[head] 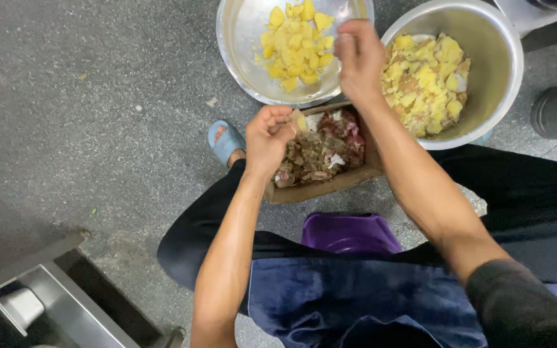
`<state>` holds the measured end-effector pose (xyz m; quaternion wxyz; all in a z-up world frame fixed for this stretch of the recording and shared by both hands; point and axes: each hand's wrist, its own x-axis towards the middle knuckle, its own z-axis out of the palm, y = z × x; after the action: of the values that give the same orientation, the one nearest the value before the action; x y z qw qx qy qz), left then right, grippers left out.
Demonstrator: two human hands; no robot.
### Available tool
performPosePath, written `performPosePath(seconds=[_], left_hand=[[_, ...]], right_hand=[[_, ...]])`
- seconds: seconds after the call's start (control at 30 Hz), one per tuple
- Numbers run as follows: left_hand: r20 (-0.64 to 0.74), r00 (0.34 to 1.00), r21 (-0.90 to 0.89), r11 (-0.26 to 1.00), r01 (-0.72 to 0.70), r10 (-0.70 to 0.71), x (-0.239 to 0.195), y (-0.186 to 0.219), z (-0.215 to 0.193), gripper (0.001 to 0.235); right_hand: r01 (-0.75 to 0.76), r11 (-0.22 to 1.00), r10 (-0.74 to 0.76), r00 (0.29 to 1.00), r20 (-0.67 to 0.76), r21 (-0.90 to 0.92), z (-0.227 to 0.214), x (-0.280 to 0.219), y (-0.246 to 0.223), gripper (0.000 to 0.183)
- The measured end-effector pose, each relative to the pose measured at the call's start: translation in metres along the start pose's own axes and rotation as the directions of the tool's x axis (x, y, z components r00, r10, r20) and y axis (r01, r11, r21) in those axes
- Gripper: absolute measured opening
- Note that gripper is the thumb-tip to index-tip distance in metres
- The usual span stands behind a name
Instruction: The person sits on the floor and peels boiled potatoes by hand, removing the skin and placing the peeled pieces into a metal bowl. The discarded skins are placed into a cardboard box.
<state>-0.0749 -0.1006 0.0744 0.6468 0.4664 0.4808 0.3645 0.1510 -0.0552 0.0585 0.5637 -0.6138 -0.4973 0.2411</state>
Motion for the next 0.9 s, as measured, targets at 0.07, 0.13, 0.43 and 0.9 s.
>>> performPosePath(seconds=[0.07, 0.13, 0.43, 0.9], left_hand=[[0.02, 0.995, -0.117, 0.988, 0.101, -0.099, 0.002, 0.002, 0.0, 0.025], [0.008, 0.99, -0.155, 0.978, 0.141, -0.142, 0.002, 0.003, 0.0, 0.025], [0.006, 0.985, -0.279, 0.946, 0.165, -0.17, 0.004, 0.01, 0.008, 0.024], [0.018, 0.999, 0.009, 0.999, 0.034, -0.034, -0.003, 0.015, 0.024, 0.016]], right_hand=[[0.419, 0.794, -0.402, 0.905, 0.138, -0.441, 0.01, 0.016, -0.004, 0.038], [0.483, 0.719, -0.404, 0.876, 0.265, -0.5, 0.008, 0.015, -0.013, 0.04], [0.12, 0.992, -0.089, 0.889, 0.449, -0.04, -0.018, -0.07, -0.083, 0.026], [0.11, 0.98, -0.047, 0.937, 0.346, -0.165, -0.024, -0.079, -0.071, 0.014]])
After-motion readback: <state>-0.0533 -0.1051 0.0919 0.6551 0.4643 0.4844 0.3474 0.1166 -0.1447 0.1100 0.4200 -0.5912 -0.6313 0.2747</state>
